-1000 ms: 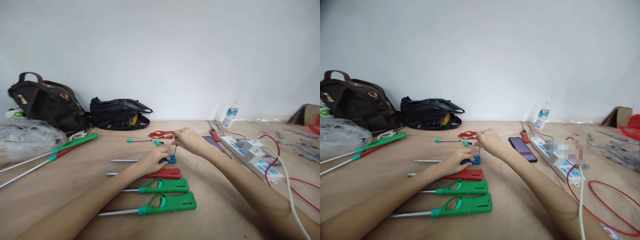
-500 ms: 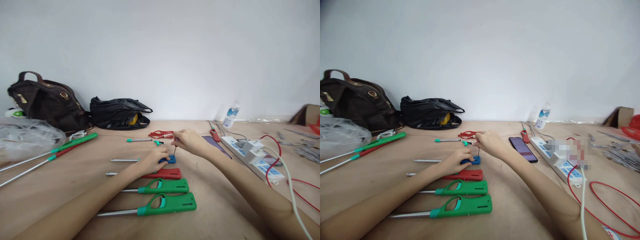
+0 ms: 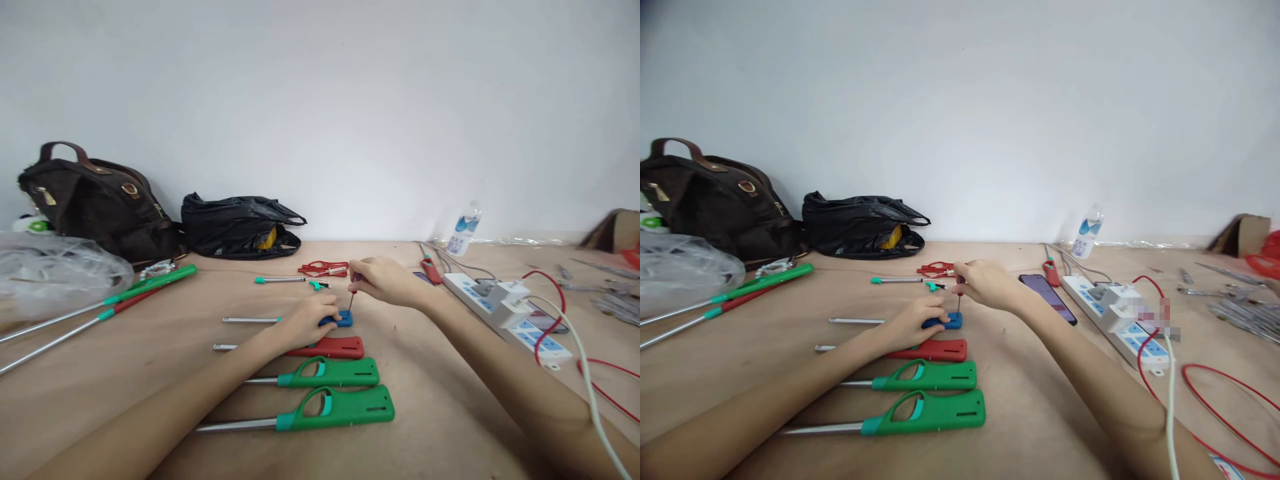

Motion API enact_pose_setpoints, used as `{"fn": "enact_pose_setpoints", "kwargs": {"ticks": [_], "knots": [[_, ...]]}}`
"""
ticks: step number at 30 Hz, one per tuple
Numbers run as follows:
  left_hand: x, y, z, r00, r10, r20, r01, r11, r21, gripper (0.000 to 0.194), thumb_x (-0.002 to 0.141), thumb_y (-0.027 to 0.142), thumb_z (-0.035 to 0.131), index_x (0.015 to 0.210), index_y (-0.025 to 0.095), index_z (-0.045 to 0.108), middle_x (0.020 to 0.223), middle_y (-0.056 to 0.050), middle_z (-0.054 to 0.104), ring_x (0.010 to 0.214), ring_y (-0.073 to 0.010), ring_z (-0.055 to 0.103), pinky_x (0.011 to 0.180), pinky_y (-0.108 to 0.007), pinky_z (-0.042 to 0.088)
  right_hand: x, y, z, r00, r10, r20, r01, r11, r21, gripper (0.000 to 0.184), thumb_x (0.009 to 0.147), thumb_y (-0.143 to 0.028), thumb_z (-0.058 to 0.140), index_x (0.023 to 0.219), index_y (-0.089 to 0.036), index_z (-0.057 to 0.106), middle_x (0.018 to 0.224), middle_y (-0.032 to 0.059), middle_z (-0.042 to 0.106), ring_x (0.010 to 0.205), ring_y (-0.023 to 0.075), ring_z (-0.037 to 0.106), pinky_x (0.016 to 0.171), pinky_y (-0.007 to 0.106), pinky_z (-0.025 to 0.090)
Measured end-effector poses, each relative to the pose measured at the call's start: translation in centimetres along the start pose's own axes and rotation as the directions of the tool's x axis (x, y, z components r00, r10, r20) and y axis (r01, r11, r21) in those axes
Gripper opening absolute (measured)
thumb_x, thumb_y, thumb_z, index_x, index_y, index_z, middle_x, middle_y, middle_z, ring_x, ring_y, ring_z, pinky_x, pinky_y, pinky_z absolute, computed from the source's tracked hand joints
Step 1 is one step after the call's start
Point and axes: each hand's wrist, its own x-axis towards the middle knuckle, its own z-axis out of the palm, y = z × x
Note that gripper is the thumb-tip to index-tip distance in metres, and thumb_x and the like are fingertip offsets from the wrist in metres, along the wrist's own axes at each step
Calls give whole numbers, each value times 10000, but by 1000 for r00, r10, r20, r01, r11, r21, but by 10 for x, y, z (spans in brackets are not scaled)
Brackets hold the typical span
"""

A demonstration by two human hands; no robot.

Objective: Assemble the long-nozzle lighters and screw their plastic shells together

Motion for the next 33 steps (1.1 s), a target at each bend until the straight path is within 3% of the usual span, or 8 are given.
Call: {"fn": "enact_pose_setpoints", "kwargs": {"ticks": [5, 11, 14, 17, 20, 24, 33], "knots": [[0, 0, 1, 1000, 2, -6, -2, 999, -32, 97, 810, 83, 603, 815, 174, 635, 922, -30, 611, 930, -192, 577, 863, -304, 445, 1, -2, 6, 999, -10, -41, 7, 997, -73, 190, 915, -356, 562, 886, -168, 563, 789, 71, 673, 669, 181, 585, 578, 262, 286], [-1, 0, 1, 1000, 8, -21, -8, 1000, -16, 94, 814, 85, 607, 815, 174, 636, 916, -30, 610, 898, -186, 577, 812, -286, 449, 3, 0, 10, 997, 53, -62, -56, 998, -42, 237, 902, -399, 574, 822, -175, 565, 780, 75, 677, 664, 189, 592, 578, 264, 302], [-1, -1, 1, 1000, 21, -15, -20, 1000, 12, 71, 817, 94, 613, 800, 161, 632, 850, -27, 591, 850, -185, 567, 746, -272, 440, 1, 2, 6, 999, 48, -25, -45, 992, 116, 139, 917, -308, 543, 863, -181, 559, 782, 53, 660, 684, 172, 578, 598, 255, 344], [0, -2, 1, 999, 37, -5, -37, 999, 19, 69, 815, 96, 615, 785, 156, 625, 813, -20, 570, 806, -174, 555, 694, -256, 420, -3, 5, 2, 998, -35, 43, 18, 944, 330, 78, 933, -216, 469, 946, -188, 541, 827, 35, 649, 706, 149, 566, 623, 245, 389], [1, -2, 1, 999, 35, 1, -35, 999, 11, 72, 800, 85, 623, 800, 157, 623, 822, -18, 569, 803, -170, 552, 695, -252, 412, -3, 10, 1, 996, -71, 55, 42, 909, 414, 54, 911, -194, 488, 897, -183, 539, 781, 24, 637, 670, 137, 553, 614, 239, 391], [1, -3, 1, 1000, 14, 7, -14, 1000, 8, 61, 807, 99, 619, 805, 159, 628, 830, -22, 575, 815, -173, 556, 714, -257, 417, 1, 11, 8, 999, -17, -28, 27, 917, 397, 60, 874, -202, 548, 824, -177, 524, 649, -3, 589, 593, 126, 520, 583, 231, 350], [1, -3, 2, 1000, 12, -10, -12, 1000, -28, 93, 796, 74, 631, 798, 167, 635, 889, -27, 597, 868, -176, 564, 780, -267, 442, 6, 2, 26, 986, 67, -152, -8, 934, 357, 211, 880, -338, 573, 782, -193, 455, 578, -33, 509, 520, 114, 439, 535, 230, 272]]}}
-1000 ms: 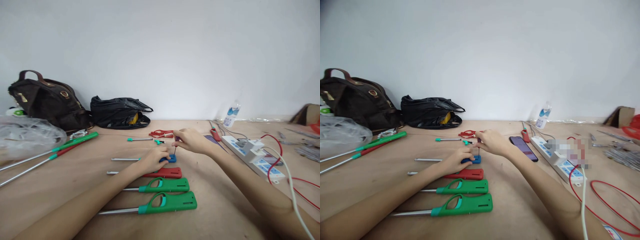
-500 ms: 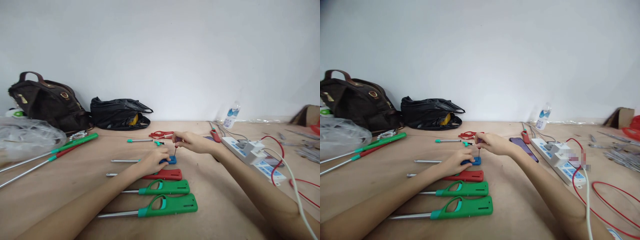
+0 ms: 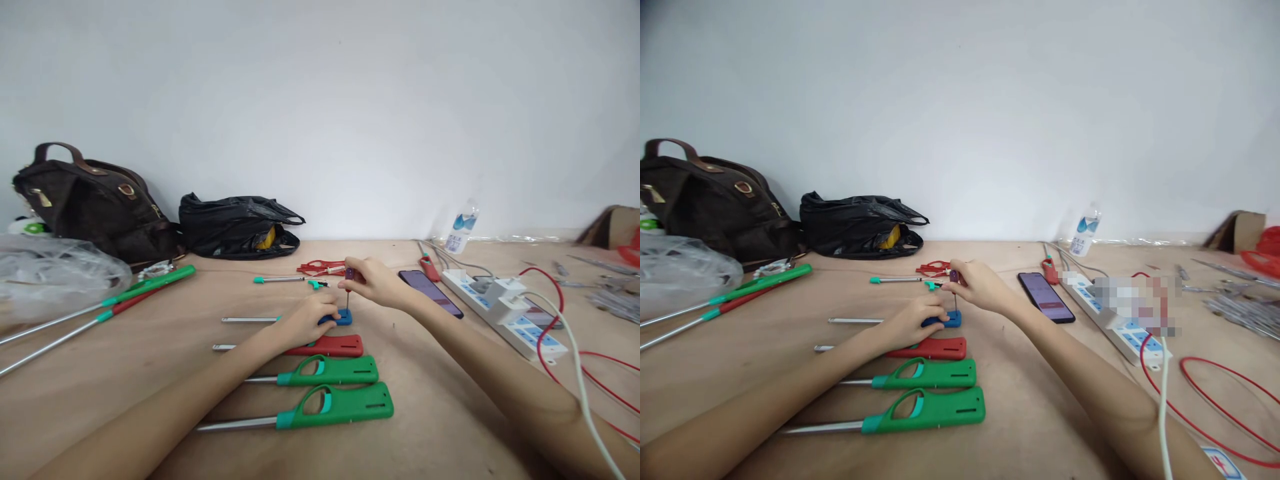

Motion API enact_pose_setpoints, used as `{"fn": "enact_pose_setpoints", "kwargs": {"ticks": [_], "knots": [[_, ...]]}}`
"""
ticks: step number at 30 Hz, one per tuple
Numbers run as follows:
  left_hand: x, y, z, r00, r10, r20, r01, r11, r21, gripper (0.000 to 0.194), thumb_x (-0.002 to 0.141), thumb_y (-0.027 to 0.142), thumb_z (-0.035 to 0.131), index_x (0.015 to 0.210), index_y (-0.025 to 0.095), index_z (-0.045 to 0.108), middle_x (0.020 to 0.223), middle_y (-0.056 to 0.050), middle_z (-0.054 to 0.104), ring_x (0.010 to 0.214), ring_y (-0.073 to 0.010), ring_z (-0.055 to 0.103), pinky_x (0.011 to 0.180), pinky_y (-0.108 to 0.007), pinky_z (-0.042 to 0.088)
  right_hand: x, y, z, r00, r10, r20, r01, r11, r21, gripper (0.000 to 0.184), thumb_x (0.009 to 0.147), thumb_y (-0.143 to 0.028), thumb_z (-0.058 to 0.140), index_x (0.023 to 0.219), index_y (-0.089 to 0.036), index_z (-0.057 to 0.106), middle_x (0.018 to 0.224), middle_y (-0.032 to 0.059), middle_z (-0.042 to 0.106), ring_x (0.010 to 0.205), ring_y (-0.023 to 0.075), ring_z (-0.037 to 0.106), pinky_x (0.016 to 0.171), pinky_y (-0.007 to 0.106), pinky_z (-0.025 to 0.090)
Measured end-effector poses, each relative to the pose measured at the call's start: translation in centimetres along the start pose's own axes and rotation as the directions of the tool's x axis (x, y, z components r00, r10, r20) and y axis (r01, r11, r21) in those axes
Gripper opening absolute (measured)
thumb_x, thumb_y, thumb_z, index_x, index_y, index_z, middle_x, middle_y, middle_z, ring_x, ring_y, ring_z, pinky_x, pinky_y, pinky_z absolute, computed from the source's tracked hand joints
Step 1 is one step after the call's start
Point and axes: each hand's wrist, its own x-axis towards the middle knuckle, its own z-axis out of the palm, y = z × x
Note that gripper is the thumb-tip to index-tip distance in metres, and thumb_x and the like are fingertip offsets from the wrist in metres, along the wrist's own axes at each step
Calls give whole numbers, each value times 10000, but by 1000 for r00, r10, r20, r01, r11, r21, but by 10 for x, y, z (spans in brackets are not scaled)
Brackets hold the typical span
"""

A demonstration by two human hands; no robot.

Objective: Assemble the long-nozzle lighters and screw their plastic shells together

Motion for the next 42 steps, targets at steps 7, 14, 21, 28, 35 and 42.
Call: {"fn": "enact_pose_setpoints", "kwargs": {"ticks": [7, 14, 21, 28, 35, 42], "knots": [[-1, 0, -2, 1000, -8, 28, 8, 1000, 11, 72, 808, 85, 620, 819, 153, 642, 853, -30, 583, 822, -171, 560, 725, -255, 427, 3, 12, -17, 997, 58, 45, -60, 997, 53, 210, 896, -340, 537, 760, -185, 498, 638, 6, 594, 560, 128, 497, 538, 228, 314], [0, 2, -9, 997, 18, 69, -19, 1000, 9, 89, 860, 122, 566, 831, 143, 648, 807, -32, 570, 756, -158, 546, 671, -243, 405, -5, 62, -39, 949, 311, -57, -301, 833, -464, 111, 882, -181, 471, 956, -158, 551, 889, 108, 657, 767, 197, 575, 637, 273, 350], [1, 10, -18, 988, 27, 154, -27, 1000, 0, 160, 902, 140, 511, 838, 153, 657, 839, -33, 592, 745, -147, 566, 688, -239, 423, -19, 80, -14, 830, 445, 336, -225, 818, -529, 150, 733, -185, 688, 880, -184, 656, 859, 57, 676, 702, 171, 605, 565, 243, 353], [3, 18, -20, 978, 18, 206, -12, 999, -29, 164, 901, 133, 504, 894, 159, 665, 902, -42, 640, 815, -162, 608, 757, -255, 458, 10, 75, -9, 827, 484, 286, -251, 773, -583, 187, 843, -273, 591, 971, -173, 683, 1018, 130, 683, 875, 240, 642, 647, 275, 402], [0, 15, -23, 981, 15, 194, -10, 1000, -28, 159, 901, 125, 511, 890, 159, 666, 879, -41, 690, 846, -178, 622, 783, -268, 457, 45, 80, 31, 908, 369, 200, -226, 831, -508, 221, 888, -203, 523, 1075, -128, 615, 1057, 141, 656, 930, 217, 617, 725, 267, 409], [-3, 0, -39, 995, -16, 99, 11, 999, 50, 170, 894, 140, 502, 870, 164, 668, 867, -50, 684, 807, -176, 612, 747, -261, 448, 66, 84, 57, 963, 200, 182, -104, 894, -435, 254, 830, -230, 645, 1069, -145, 630, 1118, 126, 583, 1056, 228, 531, 842, 274, 384]]}}
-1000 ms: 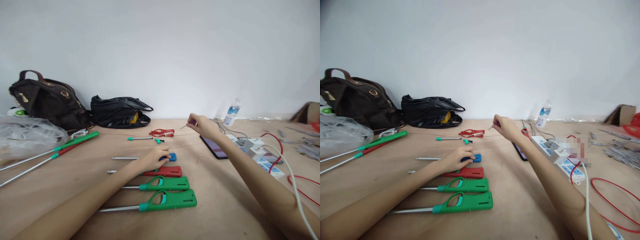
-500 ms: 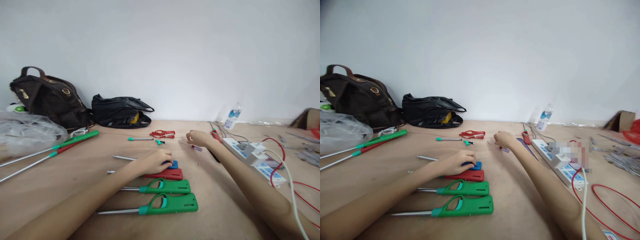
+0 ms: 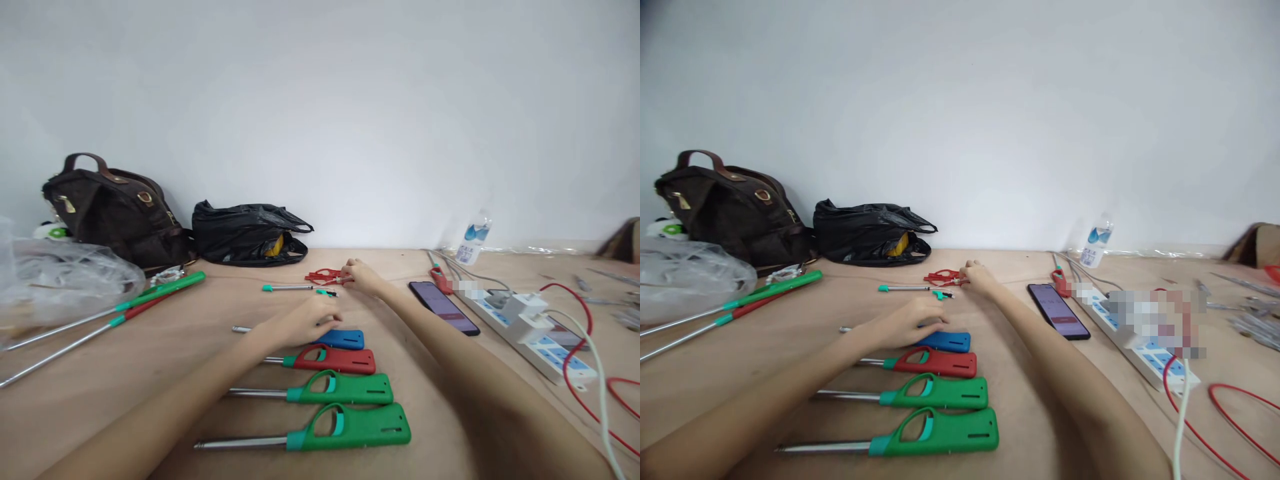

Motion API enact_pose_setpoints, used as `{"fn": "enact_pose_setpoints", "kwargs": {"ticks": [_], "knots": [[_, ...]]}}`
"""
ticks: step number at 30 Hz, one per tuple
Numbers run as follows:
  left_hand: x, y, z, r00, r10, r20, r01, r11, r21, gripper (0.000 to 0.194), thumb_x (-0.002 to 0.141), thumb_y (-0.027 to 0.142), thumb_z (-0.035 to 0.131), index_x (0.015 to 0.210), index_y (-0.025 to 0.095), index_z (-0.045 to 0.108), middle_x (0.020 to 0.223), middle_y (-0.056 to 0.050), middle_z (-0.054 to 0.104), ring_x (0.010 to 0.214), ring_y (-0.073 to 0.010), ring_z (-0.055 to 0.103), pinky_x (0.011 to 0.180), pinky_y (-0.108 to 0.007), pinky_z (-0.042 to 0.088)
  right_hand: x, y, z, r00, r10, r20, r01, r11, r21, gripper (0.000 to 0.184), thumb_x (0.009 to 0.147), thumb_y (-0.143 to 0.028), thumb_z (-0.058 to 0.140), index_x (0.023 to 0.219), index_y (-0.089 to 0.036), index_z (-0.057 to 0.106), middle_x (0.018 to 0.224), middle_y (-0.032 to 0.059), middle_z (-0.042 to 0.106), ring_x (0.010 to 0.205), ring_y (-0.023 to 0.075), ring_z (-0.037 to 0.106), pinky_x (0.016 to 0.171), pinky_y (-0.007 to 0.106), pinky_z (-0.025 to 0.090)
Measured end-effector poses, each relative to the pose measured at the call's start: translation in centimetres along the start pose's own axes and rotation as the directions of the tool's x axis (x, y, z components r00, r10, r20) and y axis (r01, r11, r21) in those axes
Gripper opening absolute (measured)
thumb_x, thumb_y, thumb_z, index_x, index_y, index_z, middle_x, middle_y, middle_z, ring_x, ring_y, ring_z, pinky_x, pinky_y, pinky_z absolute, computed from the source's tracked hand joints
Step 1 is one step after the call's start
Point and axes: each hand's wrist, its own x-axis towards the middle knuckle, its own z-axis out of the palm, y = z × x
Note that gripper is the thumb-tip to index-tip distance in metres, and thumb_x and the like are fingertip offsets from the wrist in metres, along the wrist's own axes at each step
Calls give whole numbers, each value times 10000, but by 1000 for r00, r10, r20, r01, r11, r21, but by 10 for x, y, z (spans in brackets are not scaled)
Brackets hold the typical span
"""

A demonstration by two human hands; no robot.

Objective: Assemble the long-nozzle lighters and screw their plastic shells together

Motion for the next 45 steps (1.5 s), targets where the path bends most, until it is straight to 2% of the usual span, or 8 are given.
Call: {"fn": "enact_pose_setpoints", "kwargs": {"ticks": [7, 14, 22, 28, 32, 36, 42, 45], "knots": [[0, -66, -15, 948, -287, -140, 299, 951, 80, 180, 830, 144, 551, 966, 171, 666, 997, -64, 699, 933, -225, 630, 811, -288, 465, -7, -7, -3, 998, -61, -14, 60, 997, -57, 164, 900, -253, 560, 983, -141, 648, 1028, 129, 637, 1004, 234, 547, 853, 305, 356], [4, -101, -5, 921, -380, -83, 389, 903, 182, 184, 777, 114, 559, 932, 140, 655, 969, -104, 680, 922, -268, 628, 804, -333, 482, -5, -2, -13, 998, -62, 5, 63, 992, -106, 226, 944, -185, 449, 971, -143, 669, 1043, 135, 654, 1024, 232, 558, 831, 303, 354], [-4, -112, 5, 932, -353, -85, 363, 912, 192, 127, 809, 121, 524, 811, 160, 645, 848, -63, 637, 809, -210, 601, 755, -293, 466, 2, -8, -2, 999, -38, 1, 38, 995, -91, 176, 896, -154, 508, 849, -127, 675, 956, 155, 670, 941, 232, 589, 797, 292, 371], [-9, -115, 9, 940, -324, -106, 338, 926, 170, 147, 821, 109, 507, 796, 159, 643, 849, -66, 637, 806, -202, 593, 761, -297, 458, -21, 0, -25, 991, -14, -131, 13, 1000, -11, 200, 893, -100, 432, 905, -116, 631, 959, 135, 631, 919, 207, 556, 795, 277, 386], [-11, -113, 7, 943, -313, -110, 326, 935, 137, 138, 824, 114, 516, 832, 154, 648, 865, -66, 653, 825, -202, 600, 766, -293, 457, -60, -9, -30, 961, -190, -203, 215, 970, 111, 139, 866, -117, 478, 840, -147, 611, 890, 96, 600, 867, 198, 530, 782, 282, 401], [-15, -111, 6, 942, -314, -120, 328, 936, 125, 145, 838, 116, 507, 874, 153, 642, 896, -69, 673, 851, -203, 611, 778, -293, 461, -84, -22, -17, 939, -329, -99, 340, 930, 137, 67, 808, -129, 562, 781, -159, 616, 894, 93, 592, 840, 208, 529, 785, 319, 406], [-14, -113, 11, 943, -299, -142, 317, 940, 125, 134, 830, 99, 514, 886, 158, 622, 922, -67, 668, 877, -203, 613, 800, -292, 464, -59, -15, -3, 987, -64, -148, 86, 985, 153, 182, 866, -84, 487, 957, -145, 633, 993, 108, 625, 953, 212, 557, 842, 312, 422], [-10, -112, 13, 945, -292, -146, 310, 944, 115, 145, 801, 82, 542, 898, 163, 615, 918, -63, 668, 875, -209, 619, 789, -289, 463, -40, -12, 3, 997, 8, -76, -3, 997, 76, 164, 872, -140, 546, 1009, -134, 635, 1076, 127, 626, 1010, 226, 560, 873, 311, 415]]}}
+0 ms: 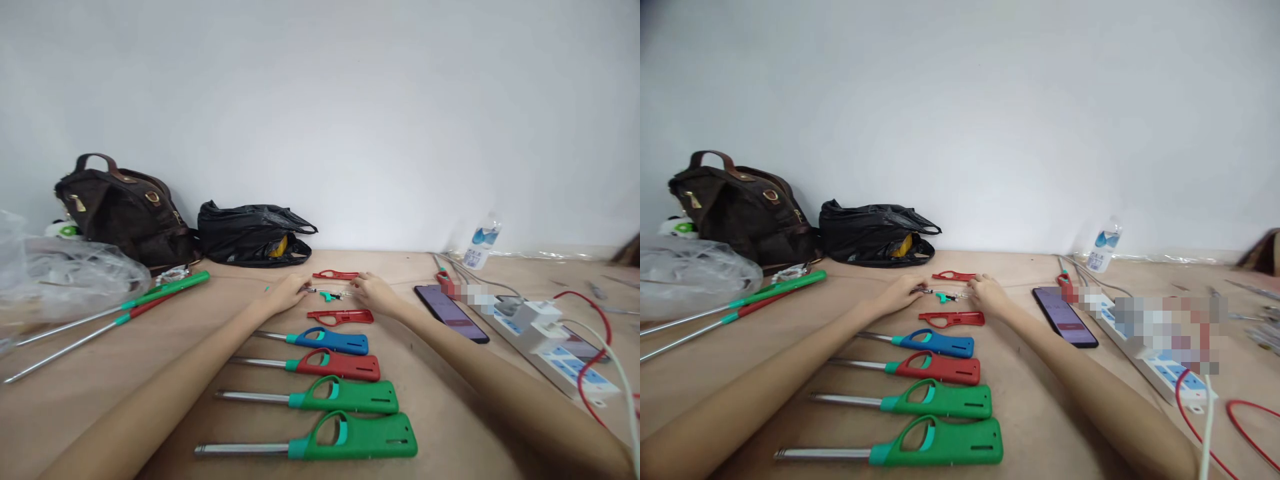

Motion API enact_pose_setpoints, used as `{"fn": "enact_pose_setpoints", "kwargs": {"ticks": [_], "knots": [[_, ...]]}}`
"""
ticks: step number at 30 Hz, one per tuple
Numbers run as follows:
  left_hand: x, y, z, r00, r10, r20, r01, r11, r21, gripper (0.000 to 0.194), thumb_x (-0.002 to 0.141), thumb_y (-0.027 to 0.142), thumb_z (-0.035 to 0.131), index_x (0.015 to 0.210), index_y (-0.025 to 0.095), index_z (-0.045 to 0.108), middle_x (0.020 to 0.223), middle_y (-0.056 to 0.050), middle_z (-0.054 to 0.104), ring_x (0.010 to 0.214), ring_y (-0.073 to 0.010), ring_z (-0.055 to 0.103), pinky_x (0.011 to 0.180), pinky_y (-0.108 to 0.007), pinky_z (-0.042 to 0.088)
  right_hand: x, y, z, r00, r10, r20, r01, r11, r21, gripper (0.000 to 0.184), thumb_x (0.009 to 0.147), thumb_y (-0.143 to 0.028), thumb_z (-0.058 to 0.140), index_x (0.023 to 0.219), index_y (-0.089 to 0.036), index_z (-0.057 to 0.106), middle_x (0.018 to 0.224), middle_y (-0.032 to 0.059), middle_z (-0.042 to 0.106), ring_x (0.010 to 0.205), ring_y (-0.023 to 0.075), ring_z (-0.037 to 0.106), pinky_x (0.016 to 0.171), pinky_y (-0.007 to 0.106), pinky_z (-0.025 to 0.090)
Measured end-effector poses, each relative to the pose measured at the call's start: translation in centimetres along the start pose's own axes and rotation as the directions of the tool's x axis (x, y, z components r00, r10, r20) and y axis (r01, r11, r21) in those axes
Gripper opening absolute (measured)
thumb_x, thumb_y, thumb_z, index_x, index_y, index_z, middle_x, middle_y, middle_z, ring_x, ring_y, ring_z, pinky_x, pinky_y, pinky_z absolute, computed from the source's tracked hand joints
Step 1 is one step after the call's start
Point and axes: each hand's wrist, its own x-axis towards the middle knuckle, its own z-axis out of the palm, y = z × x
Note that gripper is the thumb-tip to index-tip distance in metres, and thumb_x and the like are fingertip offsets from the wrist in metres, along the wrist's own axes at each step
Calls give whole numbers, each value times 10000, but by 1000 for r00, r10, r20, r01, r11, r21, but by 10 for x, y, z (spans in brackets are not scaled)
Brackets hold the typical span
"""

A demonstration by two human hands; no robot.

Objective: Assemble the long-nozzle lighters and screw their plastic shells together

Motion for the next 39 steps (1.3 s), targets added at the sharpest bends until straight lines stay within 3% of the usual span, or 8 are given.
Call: {"fn": "enact_pose_setpoints", "kwargs": {"ticks": [5, 10, 14, 18, 22, 27, 33, 39], "knots": [[5, 8, -3, 1000, 17, -6, -17, 1000, -9, 173, 811, 51, 486, 843, 165, 612, 849, -49, 661, 809, -196, 613, 740, -273, 453, 11, -2, 7, 999, 39, 14, -39, 999, -9, 135, 911, -161, 508, 933, -128, 636, 1050, 150, 645, 996, 230, 575, 851, 301, 405], [-2, 23, -20, 997, 63, -50, -65, 997, -46, 246, 849, 56, 436, 968, 161, 624, 1000, -68, 665, 941, -192, 603, 843, -284, 455, -5, -11, -12, 998, 55, -12, -55, 997, 45, 184, 942, -122, 403, 977, -120, 584, 967, 133, 670, 855, 194, 597, 729, 271, 399], [-18, 40, -32, 987, 145, -70, -154, 976, -152, 341, 883, 77, 408, 1145, 189, 596, 1112, -63, 653, 1023, -191, 600, 902, -297, 459, -27, -22, -26, 999, -6, -54, 17, 976, 216, 189, 962, -166, 378, 926, -156, 563, 882, 82, 660, 753, 164, 578, 669, 249, 384], [-30, 46, -34, 968, 229, -107, -242, 962, -127, 395, 892, 71, 394, 1208, 214, 583, 1193, -69, 611, 1082, -193, 579, 932, -287, 453, -37, -25, -27, 991, -34, -128, 80, 922, 378, 169, 951, -190, 402, 897, -168, 560, 852, 70, 644, 760, 171, 572, 688, 265, 401], [-33, 44, -35, 969, 225, -106, -234, 968, -85, 349, 884, 68, 400, 1130, 194, 613, 1085, -71, 627, 1005, -186, 602, 869, -265, 477, -37, -19, -22, 989, -13, -146, 80, 882, 464, 125, 936, -213, 448, 913, -172, 563, 858, 60, 644, 752, 168, 575, 679, 269, 418], [-35, 44, -37, 968, 230, -96, -239, 966, -99, 310, 885, 69, 380, 1048, 175, 622, 1020, -68, 634, 948, -173, 605, 839, -249, 480, -38, -15, -17, 984, -25, -175, 101, 891, 442, 110, 922, -206, 474, 895, -172, 575, 880, 71, 630, 758, 170, 568, 686, 282, 431], [-40, 45, -34, 975, 201, -92, -211, 971, -110, 313, 900, 89, 395, 1080, 189, 630, 1051, -60, 651, 977, -172, 611, 865, -253, 476, -40, -12, -7, 984, -47, -174, 120, 892, 436, 84, 879, -146, 519, 882, -169, 600, 882, 67, 630, 739, 161, 564, 693, 289, 440], [-44, 47, -38, 978, 161, -132, -180, 972, -151, 296, 930, 143, 414, 1117, 200, 637, 1061, -54, 669, 959, -170, 621, 860, -253, 483, -39, -11, -2, 988, 3, -154, 80, 845, 528, 180, 919, -149, 423, 959, -173, 597, 938, 80, 659, 838, 182, 594, 784, 319, 447]]}}
